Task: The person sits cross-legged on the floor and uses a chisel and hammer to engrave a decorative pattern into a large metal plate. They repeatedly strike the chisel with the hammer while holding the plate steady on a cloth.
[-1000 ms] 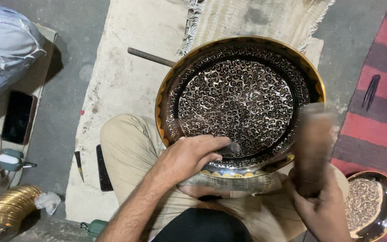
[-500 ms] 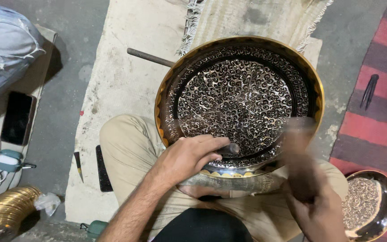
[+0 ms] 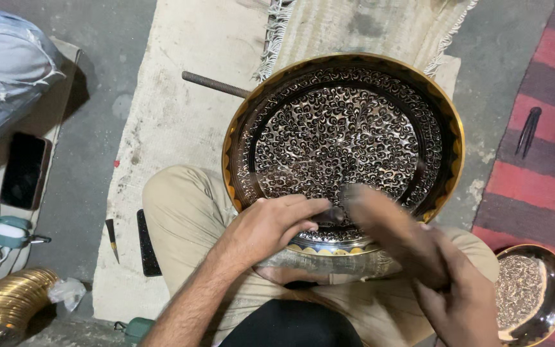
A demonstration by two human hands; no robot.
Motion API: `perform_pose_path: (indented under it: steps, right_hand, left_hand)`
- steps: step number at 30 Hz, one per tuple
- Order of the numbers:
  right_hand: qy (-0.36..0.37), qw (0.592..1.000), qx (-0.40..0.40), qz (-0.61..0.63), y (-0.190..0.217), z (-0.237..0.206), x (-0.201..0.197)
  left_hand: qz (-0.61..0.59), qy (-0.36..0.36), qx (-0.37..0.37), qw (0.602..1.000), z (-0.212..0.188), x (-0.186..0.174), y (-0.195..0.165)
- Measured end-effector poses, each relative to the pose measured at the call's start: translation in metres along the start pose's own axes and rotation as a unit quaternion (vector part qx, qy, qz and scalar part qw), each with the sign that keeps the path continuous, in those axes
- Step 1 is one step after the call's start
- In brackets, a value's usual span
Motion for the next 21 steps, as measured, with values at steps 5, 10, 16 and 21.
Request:
perform_pose_path:
  steps: [5, 10, 16, 21]
  right_hand:
    - [0.003, 0.997, 0.042, -0.059, -0.016, -0.002, 0.003]
    - [-0.007, 0.992, 0.065, -0.11, -0.016, -0.009, 0.004]
    - [0.02, 0.952, 0.078, -0.294, -0.028, -0.013, -0.012]
    - [0.044, 0.983, 0.157, -0.082, -0.05, -0.014, -0.013]
  left_hand:
    - [-0.005, 0.0, 0.003, 1.0, 0.003, 0.001, 0.001]
    - [-0.006, -0.004, 0.014, 1.0, 0.002, -0.003, 0.0]
    - [-0.009, -0.073, 0.061, 0.995, 0.002, -0.008, -0.007]
    - [-0.166, -0.019, -0.08, 0.983, 0.006, 0.021, -0.002]
Point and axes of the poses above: each hand's wrist, its own z-axis towards the middle knuckle, its own x-axis out of the palm, y = z × x, the point moved 5 cm from there along z, towards the middle knuckle, and after that the axes turned 14 degrees about x, right-handed, at the moved point
